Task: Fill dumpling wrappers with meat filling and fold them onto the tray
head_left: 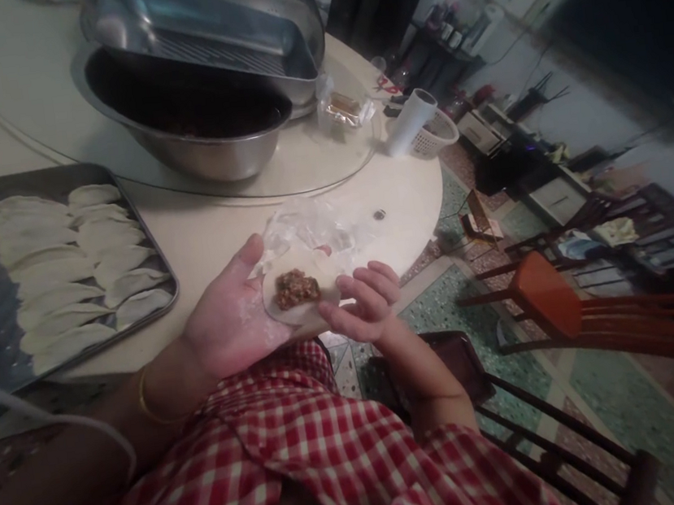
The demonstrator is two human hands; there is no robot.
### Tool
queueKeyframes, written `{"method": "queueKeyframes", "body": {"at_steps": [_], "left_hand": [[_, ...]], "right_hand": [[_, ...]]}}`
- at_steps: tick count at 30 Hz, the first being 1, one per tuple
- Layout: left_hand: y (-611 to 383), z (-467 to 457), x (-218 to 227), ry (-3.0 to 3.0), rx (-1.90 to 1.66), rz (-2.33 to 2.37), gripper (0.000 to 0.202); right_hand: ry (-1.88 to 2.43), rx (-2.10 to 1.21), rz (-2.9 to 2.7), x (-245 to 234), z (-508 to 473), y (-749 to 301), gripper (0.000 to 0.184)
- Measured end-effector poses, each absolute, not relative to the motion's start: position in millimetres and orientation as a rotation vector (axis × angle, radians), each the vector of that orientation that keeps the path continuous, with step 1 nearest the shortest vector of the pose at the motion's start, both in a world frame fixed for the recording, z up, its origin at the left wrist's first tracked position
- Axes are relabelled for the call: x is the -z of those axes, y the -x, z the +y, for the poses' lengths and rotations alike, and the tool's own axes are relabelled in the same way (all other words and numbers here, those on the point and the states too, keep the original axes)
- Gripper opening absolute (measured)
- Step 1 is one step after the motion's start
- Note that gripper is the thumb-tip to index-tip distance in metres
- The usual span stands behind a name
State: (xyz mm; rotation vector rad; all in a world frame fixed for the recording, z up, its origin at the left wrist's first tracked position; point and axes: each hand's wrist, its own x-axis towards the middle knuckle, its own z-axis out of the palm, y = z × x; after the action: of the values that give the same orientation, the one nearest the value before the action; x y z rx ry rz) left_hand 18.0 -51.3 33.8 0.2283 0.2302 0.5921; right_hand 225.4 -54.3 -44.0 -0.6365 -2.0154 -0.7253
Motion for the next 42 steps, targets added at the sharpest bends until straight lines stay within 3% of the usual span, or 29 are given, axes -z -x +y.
{"method": "queueKeyframes", "body": {"at_steps": [5, 9, 15, 29, 32, 38, 42], "left_hand": [[-19, -50, -30, -0.244, -0.570, 0.298, 0.075], [-21, -52, -24, -0.292, -0.538, 0.417, 0.067], [-23, -56, -9, -0.369, -0.599, 0.577, 0.053], [-11, -59, -5, -0.303, -0.629, 0.752, 0.042], [-11, -61, -3, -0.302, -0.634, 0.781, 0.048], [-12, -65, 3, -0.442, -0.621, 0.758, 0.082], [-14, -65, 2, -0.565, -0.575, 0.852, 0.085]], "right_hand": [[0.633, 0.995, -1.947, 44, -55, -225, 0.033], [0.618, 0.793, -2.129, 46, -58, -223, 0.034], [0.449, 0.692, -2.026, 40, -62, -201, 0.012], [0.958, 0.128, -1.654, 82, -81, -168, 0.019], [0.963, 0.085, -1.583, 83, -81, -167, 0.015], [0.934, 0.095, -1.629, 79, -81, -176, 0.014], [0.929, 0.108, -1.715, 82, -82, -181, 0.014]]}}
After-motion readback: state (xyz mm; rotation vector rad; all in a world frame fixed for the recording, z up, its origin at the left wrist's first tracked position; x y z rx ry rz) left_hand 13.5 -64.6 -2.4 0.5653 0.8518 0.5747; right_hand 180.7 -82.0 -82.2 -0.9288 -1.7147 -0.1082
